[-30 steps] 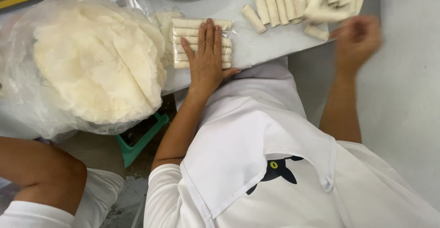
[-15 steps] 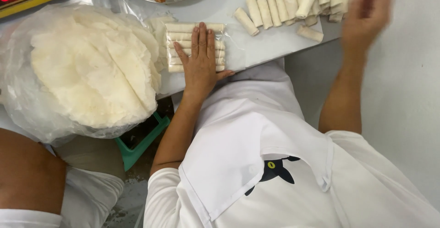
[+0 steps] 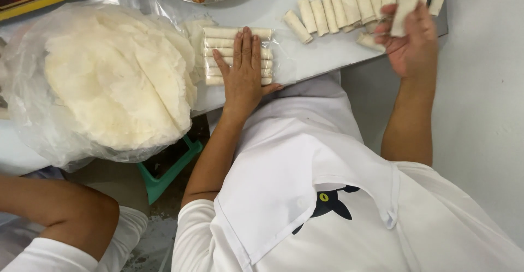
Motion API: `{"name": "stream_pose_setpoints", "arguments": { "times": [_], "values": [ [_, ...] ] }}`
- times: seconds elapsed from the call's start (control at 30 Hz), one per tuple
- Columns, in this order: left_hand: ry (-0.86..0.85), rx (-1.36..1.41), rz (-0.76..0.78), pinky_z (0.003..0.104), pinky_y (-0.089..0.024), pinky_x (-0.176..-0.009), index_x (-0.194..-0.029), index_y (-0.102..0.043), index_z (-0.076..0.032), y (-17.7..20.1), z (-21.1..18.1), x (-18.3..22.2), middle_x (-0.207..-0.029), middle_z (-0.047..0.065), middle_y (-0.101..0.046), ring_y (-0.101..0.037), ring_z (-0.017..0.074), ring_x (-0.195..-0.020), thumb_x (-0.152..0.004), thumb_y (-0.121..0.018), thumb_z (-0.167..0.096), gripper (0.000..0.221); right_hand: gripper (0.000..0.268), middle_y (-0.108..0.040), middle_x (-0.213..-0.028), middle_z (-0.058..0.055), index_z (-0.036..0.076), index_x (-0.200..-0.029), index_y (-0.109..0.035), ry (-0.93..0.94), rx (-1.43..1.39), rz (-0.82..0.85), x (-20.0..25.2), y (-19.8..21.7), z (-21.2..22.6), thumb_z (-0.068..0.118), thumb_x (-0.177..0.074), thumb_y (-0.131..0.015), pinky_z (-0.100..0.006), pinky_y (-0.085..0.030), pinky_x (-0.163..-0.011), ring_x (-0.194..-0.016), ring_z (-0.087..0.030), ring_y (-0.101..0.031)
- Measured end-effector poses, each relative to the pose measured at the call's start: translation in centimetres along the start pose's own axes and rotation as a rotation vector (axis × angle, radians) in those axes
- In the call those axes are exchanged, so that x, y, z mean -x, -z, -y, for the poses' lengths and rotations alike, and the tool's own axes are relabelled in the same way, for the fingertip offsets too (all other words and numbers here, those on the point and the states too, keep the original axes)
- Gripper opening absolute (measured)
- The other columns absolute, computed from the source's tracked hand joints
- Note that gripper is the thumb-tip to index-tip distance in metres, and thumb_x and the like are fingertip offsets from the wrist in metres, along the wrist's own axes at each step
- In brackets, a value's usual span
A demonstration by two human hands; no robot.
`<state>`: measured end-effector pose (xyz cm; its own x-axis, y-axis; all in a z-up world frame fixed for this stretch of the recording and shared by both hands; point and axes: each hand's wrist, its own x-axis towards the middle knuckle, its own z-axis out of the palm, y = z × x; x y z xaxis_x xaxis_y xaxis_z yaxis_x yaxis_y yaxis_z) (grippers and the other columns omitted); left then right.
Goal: The person places several prepared spring rolls into clear plastic bags, arranging them in a row, and then uses a small piece of tape to seal each bag closed.
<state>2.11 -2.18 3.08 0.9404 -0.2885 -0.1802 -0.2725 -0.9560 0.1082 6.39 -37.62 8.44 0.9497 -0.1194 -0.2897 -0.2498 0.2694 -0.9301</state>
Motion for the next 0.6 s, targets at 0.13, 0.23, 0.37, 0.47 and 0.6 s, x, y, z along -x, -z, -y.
{"name": "stream_pose_setpoints", "arguments": {
  "times": [0.13, 0.23, 0.37, 0.47, 0.6],
  "values": [
    [-0.004, -0.020, -0.059, 0.079, -0.011, -0.116, -0.167, -0.014, -0.003, -0.4, 0.0, 0.1, -0.171, 0.016, -0.005, -0.003, 0.0315, -0.158, -0.080, -0.071, -0.090, 0.136, 0.035, -0.070, -0.116, -0.014, 0.003, -0.143, -0.053, -0.058, 0.709, 0.214, 2.2, -3.9, -0.9, 0.016, -0.110, -0.058, -0.029, -0.062, -0.085, -0.090, -0.019, -0.070],
    [0.002, 0.009, -0.041, 0.079, -0.008, -0.116, -0.167, -0.013, -0.003, -0.5, -0.1, 0.0, -0.171, 0.017, -0.003, -0.002, 0.0318, -0.159, -0.081, -0.071, -0.088, 0.134, 0.041, -0.067, -0.126, -0.019, 0.000, -0.145, -0.059, 0.370, 0.981, 0.473, 1.7, -4.1, -1.4, 0.014, -0.107, -0.066, -0.033, -0.049, -0.084, -0.107, -0.025, -0.061],
    [0.001, -0.022, -0.031, 0.079, -0.009, -0.116, -0.168, -0.013, -0.003, -0.4, -0.1, 0.1, -0.171, 0.016, -0.001, 0.001, 0.0316, -0.158, -0.082, -0.068, -0.089, 0.133, 0.035, -0.058, -0.122, -0.024, -0.011, -0.141, -0.056, 0.609, 1.016, 0.421, 0.2, -4.5, 0.6, 0.009, -0.113, -0.065, -0.043, -0.052, -0.095, -0.110, -0.035, -0.058],
    [-0.001, -0.012, -0.037, 0.078, -0.008, -0.117, -0.168, -0.012, -0.003, -0.6, -0.1, 0.0, -0.171, 0.016, -0.001, 0.000, 0.0315, -0.158, -0.082, -0.069, -0.088, 0.133, 0.041, -0.062, -0.120, -0.021, -0.005, -0.140, -0.062, 0.516, 1.123, 0.630, 0.0, -6.6, -2.4, 0.019, -0.107, -0.067, -0.042, -0.051, -0.093, -0.108, -0.032, -0.060],
    [0.005, -0.008, -0.010, 0.079, -0.009, -0.117, -0.168, -0.010, -0.005, -0.4, 0.0, 0.0, -0.172, 0.016, -0.001, 0.000, 0.0303, -0.159, -0.083, -0.076, -0.086, 0.134, 0.034, -0.071, -0.120, -0.016, 0.000, -0.133, -0.068, 0.468, 0.930, 0.517, -0.1, -10.0, -9.1, 0.019, -0.106, -0.068, -0.028, -0.056, -0.070, -0.101, -0.023, -0.068]
  ]
}}
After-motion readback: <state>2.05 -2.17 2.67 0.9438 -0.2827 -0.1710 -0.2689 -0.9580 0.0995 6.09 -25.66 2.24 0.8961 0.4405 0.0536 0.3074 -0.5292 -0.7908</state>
